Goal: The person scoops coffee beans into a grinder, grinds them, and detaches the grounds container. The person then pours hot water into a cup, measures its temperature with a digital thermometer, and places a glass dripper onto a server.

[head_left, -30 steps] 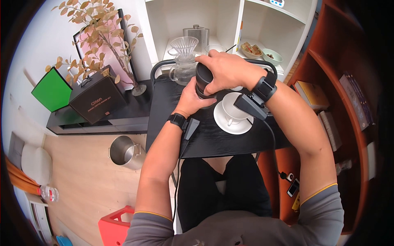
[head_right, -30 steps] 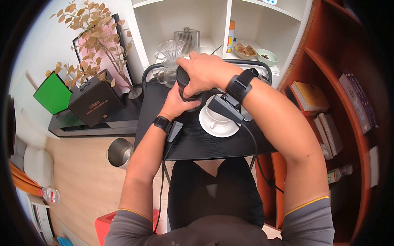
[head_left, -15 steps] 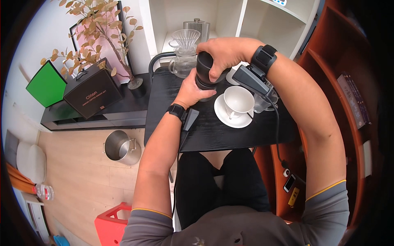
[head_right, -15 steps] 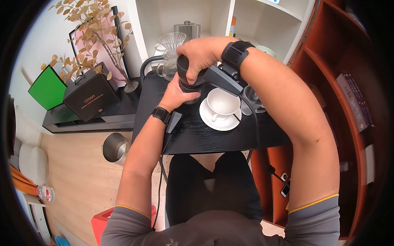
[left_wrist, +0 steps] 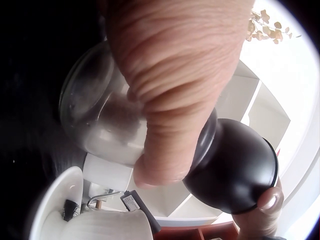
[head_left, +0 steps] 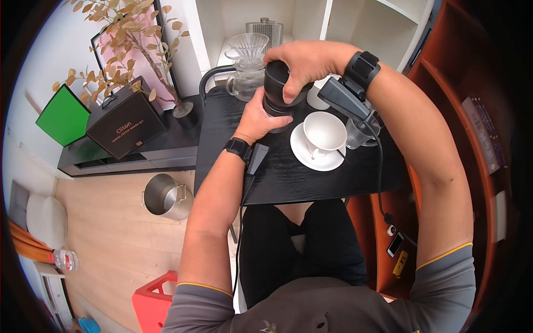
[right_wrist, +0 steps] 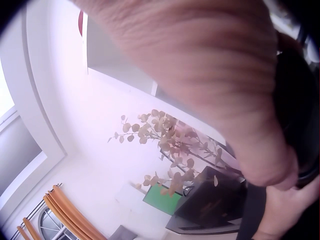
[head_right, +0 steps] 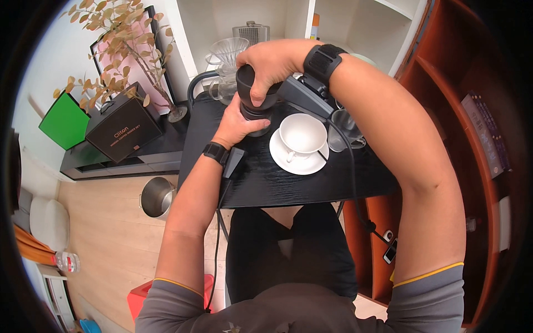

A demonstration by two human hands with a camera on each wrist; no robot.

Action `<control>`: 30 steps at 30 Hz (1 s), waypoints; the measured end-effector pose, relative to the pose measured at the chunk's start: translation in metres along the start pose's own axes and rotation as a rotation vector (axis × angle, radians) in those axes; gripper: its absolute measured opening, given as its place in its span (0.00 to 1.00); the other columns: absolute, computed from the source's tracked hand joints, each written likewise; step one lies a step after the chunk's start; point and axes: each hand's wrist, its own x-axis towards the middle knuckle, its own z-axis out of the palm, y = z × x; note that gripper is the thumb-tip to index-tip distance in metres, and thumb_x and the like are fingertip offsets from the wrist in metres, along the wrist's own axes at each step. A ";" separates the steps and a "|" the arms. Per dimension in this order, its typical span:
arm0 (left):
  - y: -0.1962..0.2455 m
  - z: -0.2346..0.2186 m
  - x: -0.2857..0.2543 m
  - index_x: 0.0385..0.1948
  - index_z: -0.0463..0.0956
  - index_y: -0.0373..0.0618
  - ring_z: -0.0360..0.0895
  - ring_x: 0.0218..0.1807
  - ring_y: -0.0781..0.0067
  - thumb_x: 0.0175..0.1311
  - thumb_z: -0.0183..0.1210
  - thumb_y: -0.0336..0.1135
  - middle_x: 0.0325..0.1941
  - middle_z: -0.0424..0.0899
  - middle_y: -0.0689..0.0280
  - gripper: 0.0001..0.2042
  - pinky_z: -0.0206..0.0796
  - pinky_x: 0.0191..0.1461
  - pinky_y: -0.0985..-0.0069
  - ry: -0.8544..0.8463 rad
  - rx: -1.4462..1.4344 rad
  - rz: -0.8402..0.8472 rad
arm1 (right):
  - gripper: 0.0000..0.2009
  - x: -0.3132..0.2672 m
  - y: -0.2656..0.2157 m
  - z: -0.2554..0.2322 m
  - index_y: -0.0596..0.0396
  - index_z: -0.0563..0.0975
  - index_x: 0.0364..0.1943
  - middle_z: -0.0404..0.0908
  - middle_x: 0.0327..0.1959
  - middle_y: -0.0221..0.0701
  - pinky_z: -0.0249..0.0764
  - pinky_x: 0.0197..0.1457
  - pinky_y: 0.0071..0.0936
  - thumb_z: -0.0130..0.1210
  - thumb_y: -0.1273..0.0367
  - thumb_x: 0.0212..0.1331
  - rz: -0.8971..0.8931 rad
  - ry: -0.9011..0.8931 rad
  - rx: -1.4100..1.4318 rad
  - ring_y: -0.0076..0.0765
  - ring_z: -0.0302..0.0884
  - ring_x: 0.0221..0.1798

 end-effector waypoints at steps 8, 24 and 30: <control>0.000 0.004 0.001 0.58 0.70 0.41 0.82 0.52 0.67 0.37 0.82 0.43 0.50 0.85 0.60 0.42 0.72 0.61 0.70 -0.009 0.009 -0.031 | 0.44 0.001 0.010 -0.007 0.61 0.72 0.63 0.83 0.48 0.46 0.80 0.52 0.37 0.73 0.62 0.31 0.054 -0.068 0.056 0.49 0.84 0.49; -0.006 0.004 0.003 0.57 0.71 0.40 0.80 0.52 0.70 0.39 0.82 0.42 0.51 0.84 0.62 0.40 0.72 0.60 0.71 0.001 0.010 0.006 | 0.42 -0.005 0.006 -0.006 0.58 0.73 0.62 0.83 0.50 0.42 0.80 0.49 0.35 0.78 0.65 0.35 -0.033 0.196 -0.342 0.41 0.84 0.47; -0.002 -0.001 -0.002 0.58 0.70 0.40 0.79 0.55 0.69 0.41 0.82 0.41 0.53 0.84 0.60 0.39 0.70 0.63 0.69 0.033 0.049 0.013 | 0.38 -0.073 -0.027 -0.073 0.65 0.75 0.57 0.84 0.47 0.49 0.80 0.50 0.38 0.74 0.54 0.43 -0.008 0.317 -0.165 0.50 0.84 0.47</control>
